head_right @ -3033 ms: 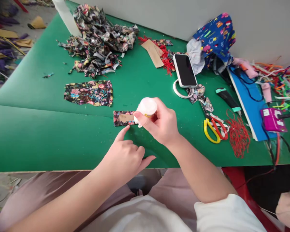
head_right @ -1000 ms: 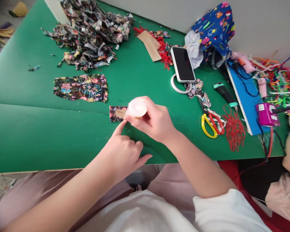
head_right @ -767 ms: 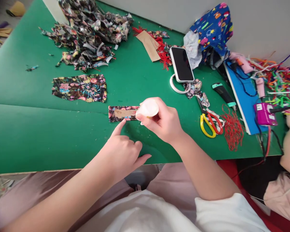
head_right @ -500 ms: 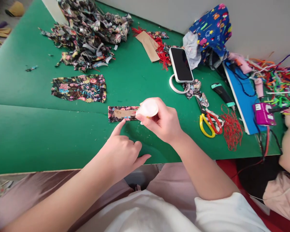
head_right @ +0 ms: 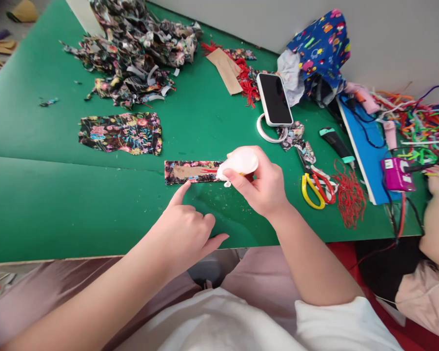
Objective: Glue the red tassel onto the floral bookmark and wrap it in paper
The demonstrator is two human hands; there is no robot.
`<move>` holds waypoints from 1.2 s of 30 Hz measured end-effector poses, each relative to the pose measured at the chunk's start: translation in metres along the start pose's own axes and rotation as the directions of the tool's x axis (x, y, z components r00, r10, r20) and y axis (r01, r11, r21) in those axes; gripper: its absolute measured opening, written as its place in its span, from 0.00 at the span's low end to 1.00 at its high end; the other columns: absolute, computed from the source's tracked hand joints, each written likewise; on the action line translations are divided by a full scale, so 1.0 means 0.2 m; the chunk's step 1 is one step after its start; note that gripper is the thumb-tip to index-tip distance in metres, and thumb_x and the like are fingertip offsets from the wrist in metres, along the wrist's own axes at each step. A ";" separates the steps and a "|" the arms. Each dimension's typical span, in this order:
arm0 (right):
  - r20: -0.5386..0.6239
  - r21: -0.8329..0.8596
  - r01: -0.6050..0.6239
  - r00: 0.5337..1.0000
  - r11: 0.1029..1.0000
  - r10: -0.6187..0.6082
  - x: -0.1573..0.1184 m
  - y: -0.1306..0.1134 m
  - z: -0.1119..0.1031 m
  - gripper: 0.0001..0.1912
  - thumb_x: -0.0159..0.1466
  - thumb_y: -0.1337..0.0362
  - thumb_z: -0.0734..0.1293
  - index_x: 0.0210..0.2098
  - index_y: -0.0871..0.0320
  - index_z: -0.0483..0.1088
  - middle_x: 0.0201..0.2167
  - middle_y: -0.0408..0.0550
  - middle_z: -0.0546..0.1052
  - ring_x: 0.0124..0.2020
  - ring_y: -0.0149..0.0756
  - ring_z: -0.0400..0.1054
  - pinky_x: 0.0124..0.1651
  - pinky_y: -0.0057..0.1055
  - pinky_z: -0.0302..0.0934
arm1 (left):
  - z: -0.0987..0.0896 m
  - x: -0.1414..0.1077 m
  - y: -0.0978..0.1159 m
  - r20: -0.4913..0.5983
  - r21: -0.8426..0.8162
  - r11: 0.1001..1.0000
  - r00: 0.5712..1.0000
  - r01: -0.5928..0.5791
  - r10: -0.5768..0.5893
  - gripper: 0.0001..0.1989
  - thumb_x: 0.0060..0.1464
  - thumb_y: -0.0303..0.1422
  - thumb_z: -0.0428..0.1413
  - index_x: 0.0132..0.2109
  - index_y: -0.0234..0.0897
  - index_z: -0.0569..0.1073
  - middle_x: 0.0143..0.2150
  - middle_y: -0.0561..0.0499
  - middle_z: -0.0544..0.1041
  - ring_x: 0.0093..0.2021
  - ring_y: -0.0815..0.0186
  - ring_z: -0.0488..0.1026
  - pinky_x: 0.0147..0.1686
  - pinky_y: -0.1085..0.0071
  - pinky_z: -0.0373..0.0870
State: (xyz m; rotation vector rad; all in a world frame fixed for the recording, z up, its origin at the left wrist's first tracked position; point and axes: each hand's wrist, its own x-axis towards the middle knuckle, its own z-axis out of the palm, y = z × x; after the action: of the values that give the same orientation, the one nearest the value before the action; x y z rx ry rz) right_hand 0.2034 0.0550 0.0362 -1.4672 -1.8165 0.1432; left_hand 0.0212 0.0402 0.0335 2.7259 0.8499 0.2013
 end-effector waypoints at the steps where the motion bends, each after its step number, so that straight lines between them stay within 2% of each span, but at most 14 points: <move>1: 0.005 -0.001 0.002 1.000 1.000 -0.002 0.00 0.00 0.00 0.14 0.57 0.53 0.65 0.38 0.54 0.68 0.34 0.46 0.76 0.34 0.37 0.71 0.33 0.32 0.67 | 0.00 0.00 0.00 -0.002 0.000 1.000 1.000 -0.001 0.001 0.19 0.52 0.41 0.52 0.18 0.35 0.70 0.12 0.53 0.69 0.15 0.65 0.69 0.56 0.44 0.53; 7: 0.075 -0.038 0.007 0.997 0.999 -0.004 0.02 -0.04 0.03 0.15 0.57 0.52 0.65 0.38 0.55 0.68 0.32 0.44 0.77 0.30 0.34 0.72 0.28 0.28 0.66 | 0.00 0.00 0.00 -0.009 -0.009 1.000 1.000 -0.002 0.002 0.19 0.52 0.41 0.52 0.19 0.35 0.70 0.12 0.53 0.69 0.16 0.65 0.69 0.56 0.45 0.52; 13: 0.104 -0.019 0.063 0.993 0.998 -0.061 0.04 -0.08 0.07 0.16 0.56 0.51 0.65 0.38 0.53 0.68 0.35 0.45 0.78 0.34 0.35 0.73 0.33 0.29 0.67 | 0.01 0.00 0.00 -0.006 -0.022 1.000 1.000 -0.001 0.000 0.19 0.52 0.40 0.52 0.19 0.35 0.70 0.12 0.53 0.69 0.16 0.65 0.69 0.56 0.45 0.53; 16: 0.115 -0.022 0.026 0.993 0.999 -0.023 0.03 -0.05 0.04 0.15 0.57 0.51 0.65 0.39 0.54 0.68 0.33 0.44 0.77 0.32 0.34 0.72 0.32 0.28 0.66 | 0.00 0.00 0.00 -0.008 -0.019 1.000 1.000 -0.003 0.003 0.19 0.52 0.40 0.52 0.19 0.35 0.70 0.12 0.53 0.69 0.16 0.65 0.69 0.56 0.44 0.52; 21: 0.060 -0.037 0.014 0.998 0.999 -0.012 0.00 0.02 -0.03 0.14 0.56 0.53 0.66 0.38 0.54 0.68 0.34 0.46 0.77 0.33 0.36 0.72 0.32 0.30 0.67 | 0.00 0.00 0.00 0.000 -0.019 1.000 1.000 -0.005 0.005 0.19 0.52 0.40 0.52 0.19 0.35 0.70 0.13 0.53 0.69 0.16 0.65 0.69 0.56 0.43 0.51; 29: 0.139 -0.004 0.048 0.989 0.999 -0.047 0.03 -0.04 0.02 0.15 0.56 0.52 0.66 0.39 0.53 0.68 0.34 0.44 0.78 0.30 0.34 0.72 0.30 0.29 0.66 | 0.00 0.00 0.00 0.003 -0.009 1.000 1.000 0.000 0.000 0.19 0.52 0.41 0.52 0.19 0.35 0.71 0.13 0.53 0.70 0.17 0.65 0.70 0.56 0.45 0.52; 36: 0.063 -0.012 0.030 0.998 0.999 -0.029 -0.01 0.05 -0.04 0.14 0.57 0.53 0.66 0.39 0.53 0.68 0.35 0.46 0.77 0.34 0.37 0.72 0.33 0.31 0.67 | -0.01 0.00 0.01 -0.001 -0.006 1.000 1.000 0.007 -0.007 0.19 0.52 0.41 0.53 0.19 0.35 0.70 0.13 0.53 0.69 0.15 0.66 0.68 0.56 0.45 0.52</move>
State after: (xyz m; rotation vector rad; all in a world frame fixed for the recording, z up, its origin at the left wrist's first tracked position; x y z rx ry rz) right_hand 0.2162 0.0537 0.0356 -1.4586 -1.8916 0.1652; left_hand 0.0211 0.0393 0.0348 2.7169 0.8577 0.2036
